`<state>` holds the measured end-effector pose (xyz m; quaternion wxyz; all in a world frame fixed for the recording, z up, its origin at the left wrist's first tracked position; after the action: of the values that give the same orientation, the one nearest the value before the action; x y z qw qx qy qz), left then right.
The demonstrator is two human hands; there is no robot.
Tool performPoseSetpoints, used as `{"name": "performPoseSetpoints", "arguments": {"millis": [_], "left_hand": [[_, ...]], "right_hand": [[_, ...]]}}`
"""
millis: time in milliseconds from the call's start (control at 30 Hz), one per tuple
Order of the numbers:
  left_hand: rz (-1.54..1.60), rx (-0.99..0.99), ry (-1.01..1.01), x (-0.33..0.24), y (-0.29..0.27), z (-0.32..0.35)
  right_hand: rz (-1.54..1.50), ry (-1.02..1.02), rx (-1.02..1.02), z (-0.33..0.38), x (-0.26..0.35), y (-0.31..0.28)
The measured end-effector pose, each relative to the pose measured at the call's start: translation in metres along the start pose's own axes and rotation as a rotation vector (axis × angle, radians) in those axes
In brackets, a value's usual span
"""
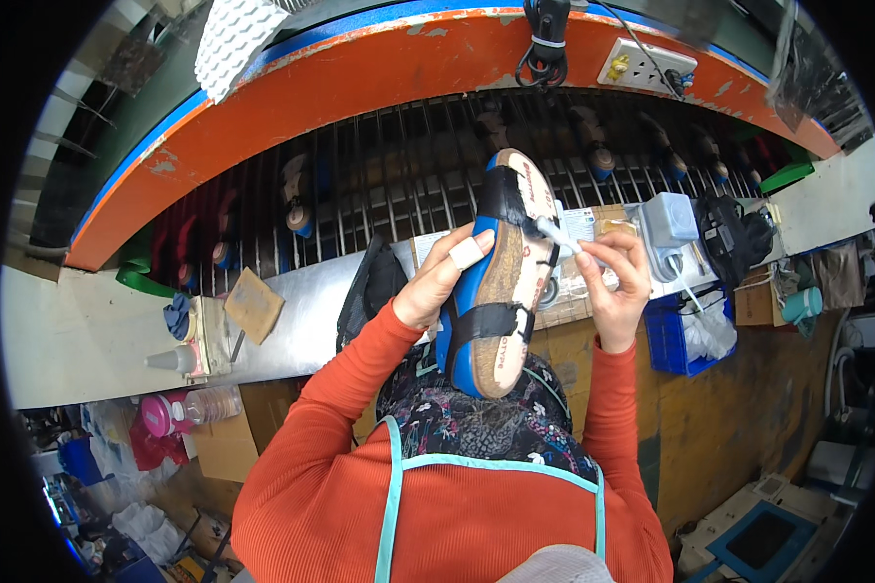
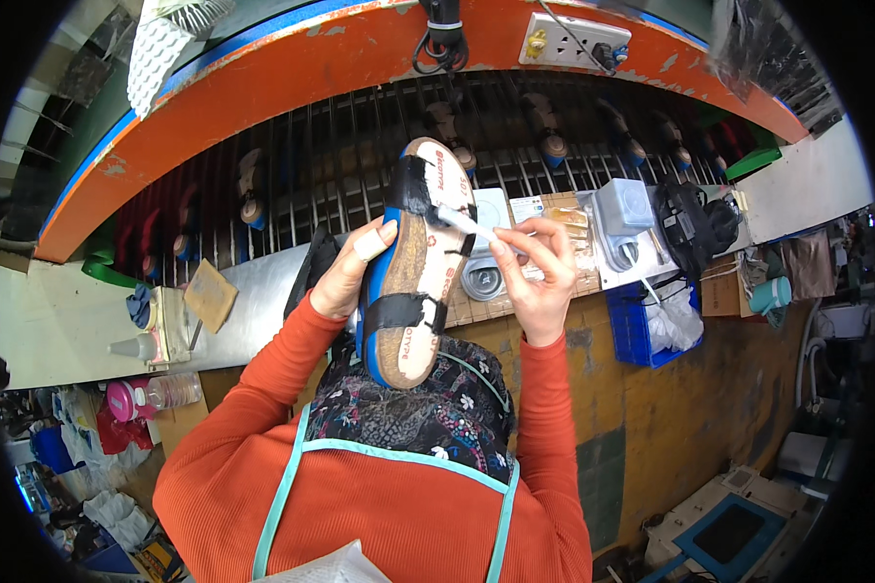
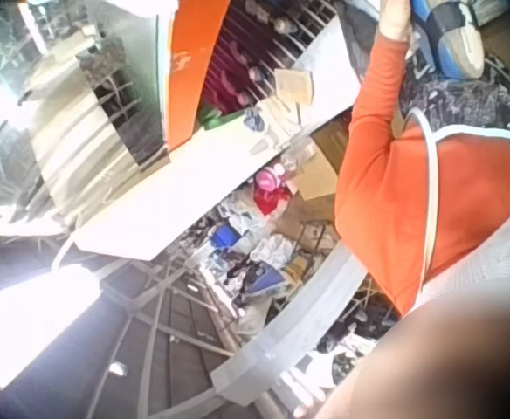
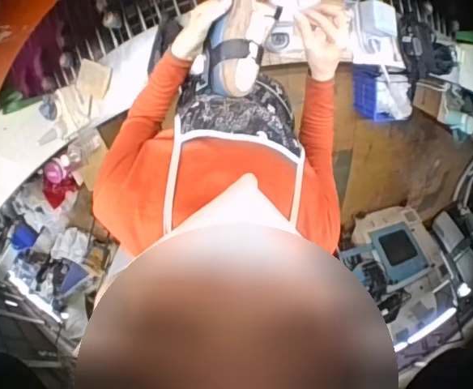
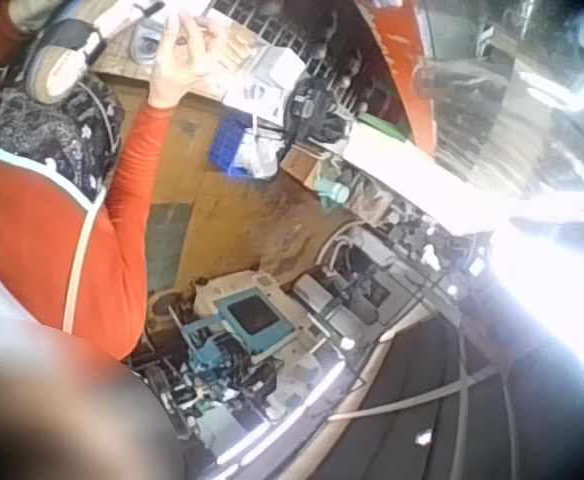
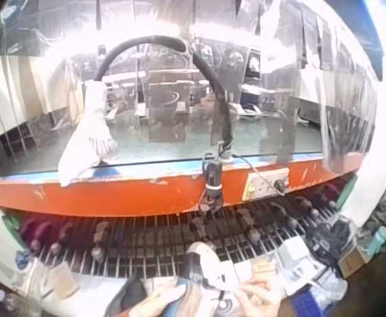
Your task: The person holds a blue and black sandal and repeatedly applies a white substance from a small tube to the sole and strap areas. The person rotates the sandal to access different sections while continuing to apply the substance.
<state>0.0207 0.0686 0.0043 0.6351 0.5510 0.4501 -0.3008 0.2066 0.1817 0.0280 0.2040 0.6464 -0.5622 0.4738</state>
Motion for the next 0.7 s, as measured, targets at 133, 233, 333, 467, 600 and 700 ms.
{"name": "performPoseSetpoints", "arguments": {"millis": [133, 233, 333, 467, 600, 700], "left_hand": [[0.045, -0.118, 0.079, 0.003, -0.002, 0.005], [0.055, -0.185, 0.072, 0.006, -0.005, 0.010], [0.033, -0.215, 0.090, 0.008, -0.009, 0.013], [-0.044, -0.247, 0.137, 0.011, -0.013, 0.015], [-0.147, -0.207, 0.158, 0.013, -0.015, 0.015], [-0.198, -0.183, 0.180, 0.013, -0.015, 0.014]], "right_hand": [[-0.025, 0.115, 0.122, 0.021, -0.004, 0.007], [-0.110, 0.222, 0.175, 0.034, -0.003, 0.012], [-0.092, 0.301, 0.055, 0.043, 0.000, 0.021], [0.053, 0.234, -0.048, 0.039, 0.006, 0.026], [0.117, 0.203, -0.083, 0.032, 0.008, 0.027], [0.241, 0.117, -0.111, 0.027, 0.012, 0.025]]}}
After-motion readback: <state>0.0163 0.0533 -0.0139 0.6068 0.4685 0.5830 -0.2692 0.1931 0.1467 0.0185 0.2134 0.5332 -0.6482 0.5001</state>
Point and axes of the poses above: each hand's wrist, its own z-axis away from the middle knuckle, its own y-axis out of the palm, x = y × z, the point moved 4 cm from there along -z, towards the middle knuckle, and after that the axes turned 10 degrees about y, right-handed, at the moved point
